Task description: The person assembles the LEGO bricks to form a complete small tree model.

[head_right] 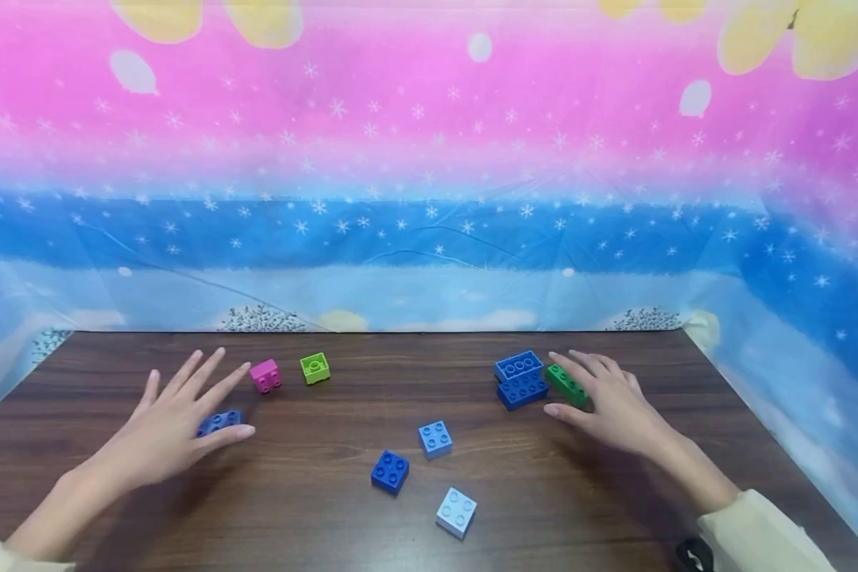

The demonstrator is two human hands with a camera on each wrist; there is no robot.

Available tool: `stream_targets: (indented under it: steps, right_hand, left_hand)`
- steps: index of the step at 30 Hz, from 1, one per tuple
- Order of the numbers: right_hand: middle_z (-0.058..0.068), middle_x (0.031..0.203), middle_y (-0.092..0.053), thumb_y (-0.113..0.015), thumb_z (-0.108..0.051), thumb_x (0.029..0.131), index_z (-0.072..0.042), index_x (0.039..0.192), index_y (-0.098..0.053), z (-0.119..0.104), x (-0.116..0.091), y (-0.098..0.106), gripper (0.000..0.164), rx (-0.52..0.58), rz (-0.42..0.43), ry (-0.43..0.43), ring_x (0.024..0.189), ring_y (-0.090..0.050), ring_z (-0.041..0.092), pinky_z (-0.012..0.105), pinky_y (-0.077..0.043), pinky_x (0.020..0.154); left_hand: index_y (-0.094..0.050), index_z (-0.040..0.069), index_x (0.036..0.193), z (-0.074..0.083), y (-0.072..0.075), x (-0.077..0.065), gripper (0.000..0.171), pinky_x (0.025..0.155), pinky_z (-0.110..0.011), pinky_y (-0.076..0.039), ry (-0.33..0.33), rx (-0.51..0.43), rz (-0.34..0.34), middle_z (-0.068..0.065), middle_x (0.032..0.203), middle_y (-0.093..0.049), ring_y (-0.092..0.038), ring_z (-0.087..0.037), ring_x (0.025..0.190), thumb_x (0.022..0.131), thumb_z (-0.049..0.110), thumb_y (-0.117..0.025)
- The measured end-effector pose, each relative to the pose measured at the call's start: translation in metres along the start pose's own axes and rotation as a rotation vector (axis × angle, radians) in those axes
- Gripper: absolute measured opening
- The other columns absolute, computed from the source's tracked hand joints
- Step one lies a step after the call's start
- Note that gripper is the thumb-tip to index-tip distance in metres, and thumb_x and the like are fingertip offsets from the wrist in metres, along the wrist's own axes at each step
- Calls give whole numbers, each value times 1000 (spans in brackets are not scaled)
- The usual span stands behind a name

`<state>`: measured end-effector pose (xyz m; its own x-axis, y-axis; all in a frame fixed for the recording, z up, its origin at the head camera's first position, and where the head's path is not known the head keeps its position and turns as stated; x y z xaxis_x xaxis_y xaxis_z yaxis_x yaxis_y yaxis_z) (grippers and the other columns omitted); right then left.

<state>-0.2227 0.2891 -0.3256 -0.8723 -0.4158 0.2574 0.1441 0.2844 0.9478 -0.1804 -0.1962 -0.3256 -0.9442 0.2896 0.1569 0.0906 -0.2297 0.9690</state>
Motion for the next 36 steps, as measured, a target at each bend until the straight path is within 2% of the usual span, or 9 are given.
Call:
stream_targets:
  steps: [4, 9, 12, 16, 18, 21, 24, 30, 36]
  right_hand:
    - [18, 137, -38, -62, -41, 85, -17, 140, -37, -10, 3, -5, 65, 68, -51, 46, 122, -29, 43, 66, -25, 86]
    - [18, 137, -38, -60, -43, 86, -14, 139, -39, -23, 4, -12, 64, 161, -119, 64, 125, -27, 42, 65, -28, 89]
    - [17, 137, -39, -59, -46, 85, -14, 138, -39, -31, 4, -16, 65, 218, -163, 62, 126, -28, 40, 63, -29, 91]
    - [11, 136, -43, -58, -48, 85, -14, 138, -40, -41, 4, -21, 65, 279, -220, 80, 124, -35, 34, 56, -33, 94]
    - [9, 129, -48, -57, -47, 86, -12, 136, -42, -47, 4, -24, 63, 312, -253, 97, 118, -42, 29, 50, -39, 90]
    - [6, 110, -54, -58, -43, 87, -8, 132, -45, -56, 4, -29, 59, 388, -306, 128, 99, -52, 19, 37, -47, 79]
    - [2, 94, -54, -61, -37, 86, -5, 126, -49, -66, 1, -32, 53, 486, -357, 164, 80, -53, 10, 26, -49, 66]
    - [-1, 86, -54, -64, -30, 86, -7, 116, -55, -86, -6, -38, 40, 575, -415, 304, 69, -50, 3, 22, -46, 58]
    - [-6, 80, -53, -66, -31, 85, -12, 107, -58, -101, -9, -42, 31, 572, -413, 416, 65, -48, 2, 17, -43, 54]
  left_hand:
    - [-31, 16, 143, 16, -4, 6, 77, 97, -67, 0, -52, -14, 6, -21, 148, -16, -8, -41, 134, 83, 58, -54]
    - [-35, 15, 141, 39, -9, 12, 73, 99, -65, -5, -131, -43, 8, -19, 147, -20, -12, -38, 134, 83, 53, -57]
    - [-31, 16, 143, 52, -14, 16, 72, 101, -63, -5, -186, -86, -29, -18, 148, -19, -13, -37, 134, 84, 48, -59]
    - [-27, 19, 145, 69, -22, 24, 72, 101, -62, -6, -269, -187, -115, -16, 149, -17, -15, -36, 134, 86, 46, -58]
    - [-26, 20, 145, 77, -27, 27, 71, 102, -61, -8, -305, -247, -162, -16, 148, -19, -17, -36, 134, 86, 45, -57]
    - [-28, 19, 144, 86, -34, 32, 69, 103, -57, -17, -331, -323, -225, -15, 146, -24, -22, -34, 132, 87, 46, -56]
    - [-36, 16, 140, 94, -39, 36, 64, 100, -49, -30, -353, -363, -265, -12, 138, -35, -32, -30, 127, 87, 45, -57]
    - [-51, 12, 125, 106, -46, 41, 49, 89, -39, -41, -402, -391, -286, -3, 113, -50, -49, -18, 104, 84, 36, -64]
    - [-54, 12, 118, 113, -49, 42, 41, 86, -37, -43, -425, -405, -313, 0, 105, -53, -52, -17, 99, 83, 31, -67]
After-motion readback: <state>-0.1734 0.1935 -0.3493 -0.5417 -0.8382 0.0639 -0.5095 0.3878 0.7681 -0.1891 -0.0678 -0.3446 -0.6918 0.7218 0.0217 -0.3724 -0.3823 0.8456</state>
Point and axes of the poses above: each hand's wrist, its own x-axis towards the middle knuckle, its own y-axis out of the back of the hand, z = x × y, the point moved 3 cm from there along x, towards the middle knuckle
